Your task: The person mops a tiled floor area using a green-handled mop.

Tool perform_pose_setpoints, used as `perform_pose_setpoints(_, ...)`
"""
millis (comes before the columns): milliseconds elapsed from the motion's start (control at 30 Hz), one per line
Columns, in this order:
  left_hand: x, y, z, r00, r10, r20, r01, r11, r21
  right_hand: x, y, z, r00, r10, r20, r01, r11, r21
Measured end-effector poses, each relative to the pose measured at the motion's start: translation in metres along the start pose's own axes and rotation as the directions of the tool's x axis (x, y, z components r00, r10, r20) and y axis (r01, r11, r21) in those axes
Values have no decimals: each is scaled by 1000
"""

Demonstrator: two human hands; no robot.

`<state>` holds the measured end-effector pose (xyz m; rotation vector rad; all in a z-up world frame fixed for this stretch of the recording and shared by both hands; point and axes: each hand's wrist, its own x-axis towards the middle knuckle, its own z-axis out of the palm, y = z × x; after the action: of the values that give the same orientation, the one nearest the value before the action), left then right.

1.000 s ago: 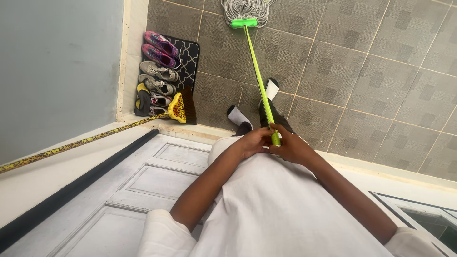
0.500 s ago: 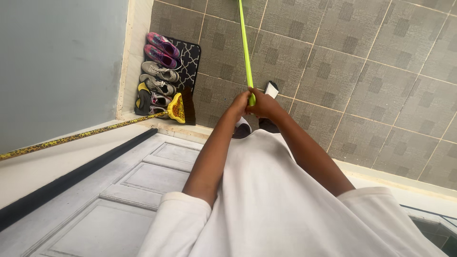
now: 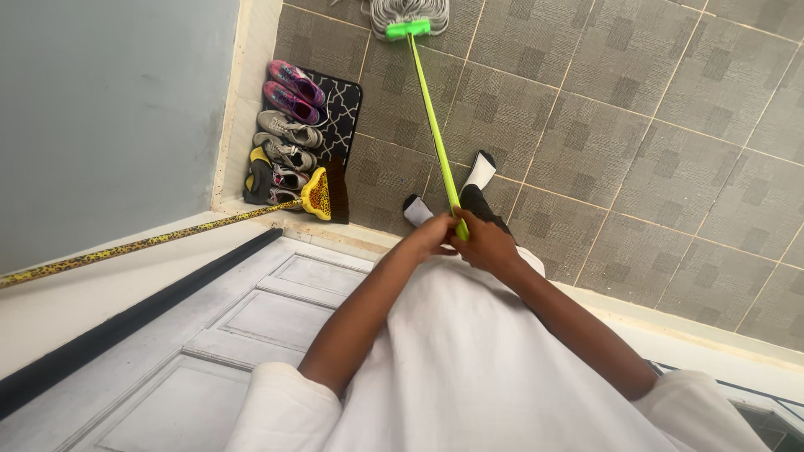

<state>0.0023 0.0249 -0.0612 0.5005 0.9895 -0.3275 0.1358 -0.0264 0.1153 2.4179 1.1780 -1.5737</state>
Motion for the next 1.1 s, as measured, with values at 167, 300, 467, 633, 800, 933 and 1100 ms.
perform_pose_setpoints(167, 33, 57, -44, 958, 123, -258, -117, 992, 40, 100, -40, 6, 990, -118, -83, 103, 980, -169)
perform_pose_setpoints(300, -9, 91, -39, 961, 211, -180, -208, 977, 39, 110, -69, -6, 997, -79, -3, 76, 969, -235)
perform_pose_setpoints(467, -111, 98, -20, 992, 76, 105, -91, 985, 145, 36, -63, -30, 972, -204, 117, 194, 977, 93)
perform_pose_setpoints(633, -152, 44, 17, 996, 36, 81, -52, 976, 210, -21, -37, -29, 957, -206, 204, 146, 950, 277)
perform_pose_setpoints(800, -96, 32, 31, 991, 109, -77, -96, 983, 157, -27, -37, -39, 980, -200, 12, 197, 973, 117)
perform_pose_setpoints(933, -14, 66, 16, 924, 220, -312, -172, 970, 175, -26, -59, -71, 968, -222, -120, 225, 974, 14)
perform_pose_setpoints(1100, 40, 98, -22, 874, 311, -373, -340, 940, -13, -29, -74, -83, 906, -331, -264, 303, 943, -140)
